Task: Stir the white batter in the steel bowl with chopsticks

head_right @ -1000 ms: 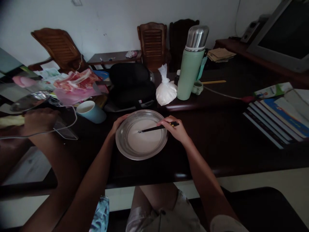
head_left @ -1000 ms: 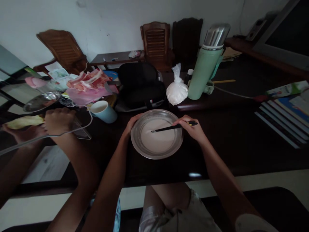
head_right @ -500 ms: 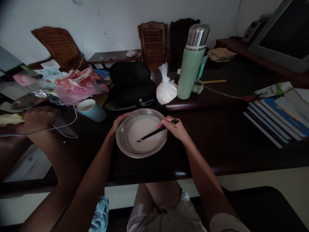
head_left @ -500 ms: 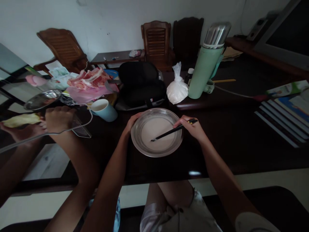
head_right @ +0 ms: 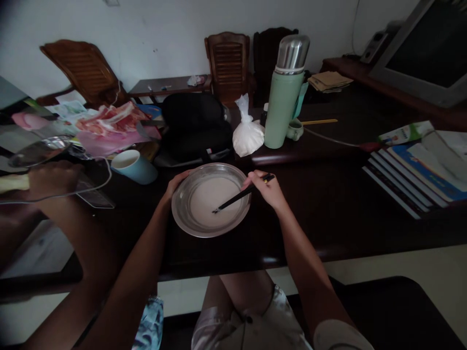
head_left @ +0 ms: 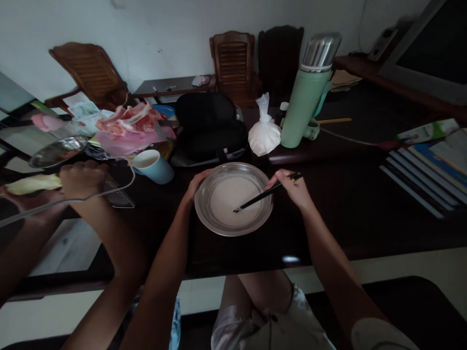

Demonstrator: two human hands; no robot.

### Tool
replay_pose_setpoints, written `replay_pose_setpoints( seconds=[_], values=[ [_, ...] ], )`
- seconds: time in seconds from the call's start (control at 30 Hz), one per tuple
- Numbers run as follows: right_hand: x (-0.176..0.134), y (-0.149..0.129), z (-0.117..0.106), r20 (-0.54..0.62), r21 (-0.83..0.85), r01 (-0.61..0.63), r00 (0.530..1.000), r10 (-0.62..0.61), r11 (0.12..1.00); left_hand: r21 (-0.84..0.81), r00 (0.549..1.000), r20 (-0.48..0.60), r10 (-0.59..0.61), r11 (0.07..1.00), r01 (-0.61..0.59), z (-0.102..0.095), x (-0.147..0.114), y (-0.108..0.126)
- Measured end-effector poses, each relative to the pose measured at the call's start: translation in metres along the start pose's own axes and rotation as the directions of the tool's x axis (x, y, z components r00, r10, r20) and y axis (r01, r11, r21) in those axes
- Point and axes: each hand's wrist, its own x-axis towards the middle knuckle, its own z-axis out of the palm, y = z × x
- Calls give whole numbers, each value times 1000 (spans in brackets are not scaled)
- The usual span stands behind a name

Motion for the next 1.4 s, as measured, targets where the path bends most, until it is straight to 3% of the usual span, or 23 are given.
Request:
replay_pose_setpoints(
  seconds=[0.1,0.2,0.33,0.47,0.6,0.73,0.8,0.93,1.03,1.1,1.27,1.4],
  values=[
    [-1,0,8,134,-82,67,989,-55,994,3,1000,5,9,1000,-9,0,-1,0],
    [0,1,10,135,-157,139,984,-118,978,-10,1000,13,14,1000,-14,1,-1,1],
    [2,2,0,-56,-206,138,987,-153,969,-22,1000,10,24,999,-24,1,0,0],
    [3,-1,-8,-225,-68,30,973,-45,997,6,1000,15,18,1000,-18,-1,3,-3],
    [1,-3,-1,-115,1,-28,993,28,1000,43,999,18,40,998,-41,-2,4,-3],
    [-1,1,9,58,-85,54,997,-49,995,57,999,6,48,997,-48,1,0,1],
    [-1,3,10,87,-134,99,992,-88,986,67,999,1,52,996,-52,2,0,2],
    [2,5,4,-20,-166,102,994,-107,981,45,999,-9,39,998,-39,-1,2,-1],
    [3,3,-4,-165,-106,52,984,-69,993,-5,1000,-10,17,1000,-17,-2,3,-3],
    [3,2,-6,-200,-46,16,980,-25,999,-24,1000,1,5,1000,-5,-2,2,-2],
    [0,-1,2,-10,3,-28,1000,29,1000,10,1000,10,0,1000,0,1,0,2],
    [-1,0,11,122,-106,98,989,-85,990,7,1000,4,3,1000,-3,3,-3,4]
  ],
)
